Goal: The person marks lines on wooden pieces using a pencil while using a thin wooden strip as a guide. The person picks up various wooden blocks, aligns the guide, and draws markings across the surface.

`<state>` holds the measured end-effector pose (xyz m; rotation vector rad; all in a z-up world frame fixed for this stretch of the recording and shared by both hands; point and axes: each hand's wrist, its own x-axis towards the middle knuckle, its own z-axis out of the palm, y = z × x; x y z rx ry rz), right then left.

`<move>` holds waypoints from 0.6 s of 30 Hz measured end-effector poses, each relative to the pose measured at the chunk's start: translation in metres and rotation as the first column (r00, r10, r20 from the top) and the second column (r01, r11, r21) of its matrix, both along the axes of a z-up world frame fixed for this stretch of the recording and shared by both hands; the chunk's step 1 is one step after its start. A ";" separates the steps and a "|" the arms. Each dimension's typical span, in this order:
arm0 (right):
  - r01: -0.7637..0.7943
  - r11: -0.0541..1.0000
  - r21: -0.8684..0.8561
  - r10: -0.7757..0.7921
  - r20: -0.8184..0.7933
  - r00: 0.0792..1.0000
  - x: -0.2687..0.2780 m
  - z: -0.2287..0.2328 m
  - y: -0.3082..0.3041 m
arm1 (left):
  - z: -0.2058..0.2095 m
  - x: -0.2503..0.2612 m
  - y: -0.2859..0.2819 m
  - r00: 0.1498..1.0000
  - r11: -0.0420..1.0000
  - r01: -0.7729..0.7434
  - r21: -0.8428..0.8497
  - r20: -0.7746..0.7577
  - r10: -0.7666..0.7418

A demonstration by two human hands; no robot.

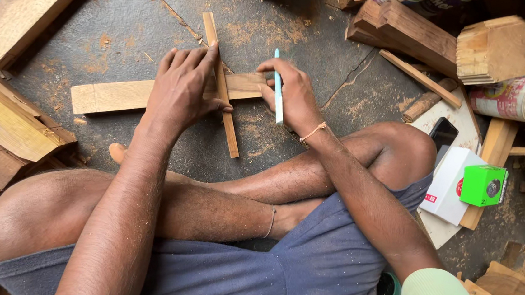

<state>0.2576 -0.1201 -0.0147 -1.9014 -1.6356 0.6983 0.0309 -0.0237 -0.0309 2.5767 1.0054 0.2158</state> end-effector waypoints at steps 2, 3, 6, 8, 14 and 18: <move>-0.039 0.999 0.007 0.039 -0.009 0.999 0.001 -0.003 -0.001 | -0.001 0.000 -0.003 1.000 1.000 -0.009 -0.020 0.001 0.009; -0.029 0.999 -0.019 0.028 -0.046 0.999 0.004 -0.005 -0.002 | -0.003 0.003 -0.003 1.000 0.999 -0.002 -0.037 0.005 0.002; -0.029 0.997 -0.067 0.020 -0.129 0.991 0.004 -0.013 -0.005 | -0.005 0.010 -0.008 0.998 0.998 0.016 -0.063 0.058 -0.012; -0.030 0.994 -0.106 0.011 -0.175 0.985 0.000 -0.019 -0.007 | -0.005 0.013 -0.012 0.995 0.995 0.028 -0.095 0.095 -0.019; -0.083 0.995 -0.053 0.073 -0.178 0.981 -0.006 -0.026 -0.006 | 0.001 0.011 -0.015 0.989 0.990 0.039 -0.137 0.144 -0.019; -0.030 0.999 0.034 0.036 -0.202 0.979 0.004 -0.015 0.001 | 0.013 0.008 -0.012 0.997 0.962 0.018 -0.273 0.079 0.004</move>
